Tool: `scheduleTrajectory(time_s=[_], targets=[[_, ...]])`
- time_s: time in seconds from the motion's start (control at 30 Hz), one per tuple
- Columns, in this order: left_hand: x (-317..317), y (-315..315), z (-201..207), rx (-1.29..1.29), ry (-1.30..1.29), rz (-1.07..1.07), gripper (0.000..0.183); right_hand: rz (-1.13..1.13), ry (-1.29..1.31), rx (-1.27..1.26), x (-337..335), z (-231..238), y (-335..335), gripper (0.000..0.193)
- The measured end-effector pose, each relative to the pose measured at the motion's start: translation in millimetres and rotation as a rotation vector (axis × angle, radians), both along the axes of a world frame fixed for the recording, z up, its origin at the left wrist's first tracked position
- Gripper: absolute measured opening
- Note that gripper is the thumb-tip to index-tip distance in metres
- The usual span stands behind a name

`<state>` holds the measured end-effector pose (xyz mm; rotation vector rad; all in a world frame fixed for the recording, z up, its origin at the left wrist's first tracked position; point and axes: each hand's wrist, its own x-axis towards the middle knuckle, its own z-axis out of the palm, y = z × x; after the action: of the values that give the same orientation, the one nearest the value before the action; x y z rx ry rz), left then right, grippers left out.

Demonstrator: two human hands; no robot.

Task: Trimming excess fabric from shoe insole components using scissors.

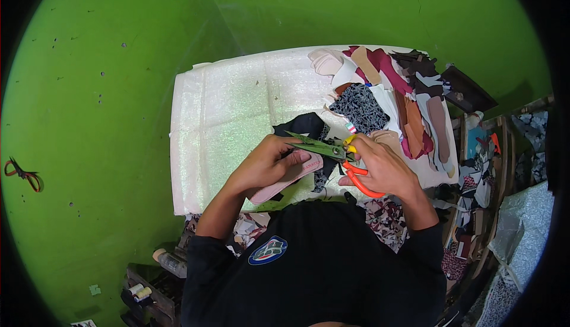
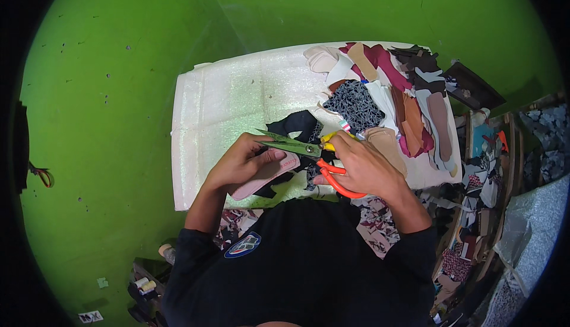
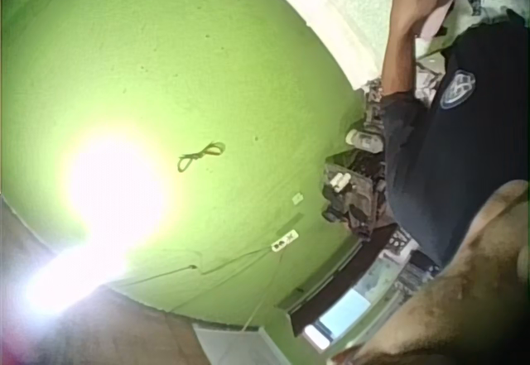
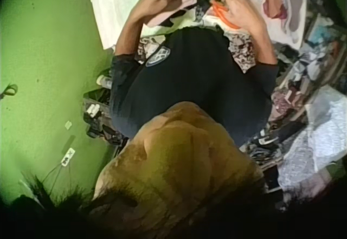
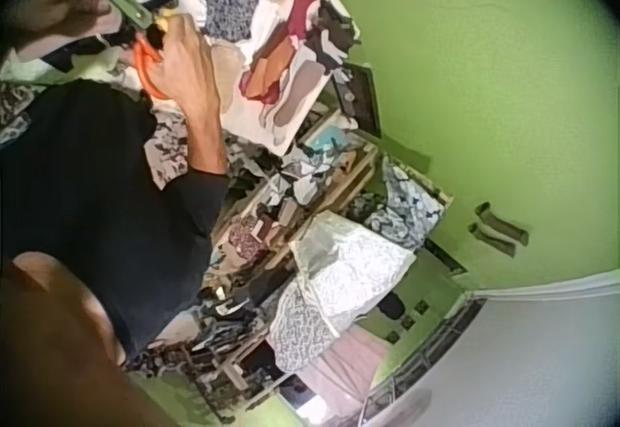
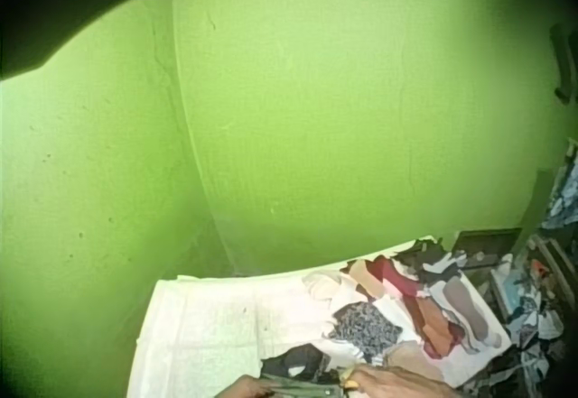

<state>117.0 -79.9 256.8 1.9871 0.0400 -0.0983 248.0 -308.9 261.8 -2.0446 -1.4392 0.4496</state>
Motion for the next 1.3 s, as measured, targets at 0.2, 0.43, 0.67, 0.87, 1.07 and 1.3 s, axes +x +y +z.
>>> scheduleTrajectory(time_s=[0.2,0.43,0.67,0.87,1.07,1.3], targets=[[-0.2,2.7,-12.8,0.008,-0.083,-0.056,0.019,0.007,-0.127,-0.017,-0.1,-0.4,0.3,0.065],[-2.1,3.7,-10.8,0.052,-0.029,-0.074,0.018,0.005,0.041,0.013,5.8,-18.2,1.6,0.059],[4.3,-2.0,-2.7,-0.103,-0.008,-0.057,0.015,-0.126,0.816,0.149,2.4,-63.7,-5.9,0.045],[1.7,-0.5,-11.9,-0.151,-0.004,-0.042,0.015,0.013,0.4,0.197,1.3,-63.3,-1.4,0.052],[8.5,-3.3,-30.8,-0.201,0.045,-0.08,0.013,-0.126,0.509,0.229,-6.3,-62.3,7.7,0.041],[17.7,-12.8,-65.9,-0.23,0.051,-0.122,0.014,-0.178,0.807,0.467,-11.2,-75.8,43.9,0.026]])
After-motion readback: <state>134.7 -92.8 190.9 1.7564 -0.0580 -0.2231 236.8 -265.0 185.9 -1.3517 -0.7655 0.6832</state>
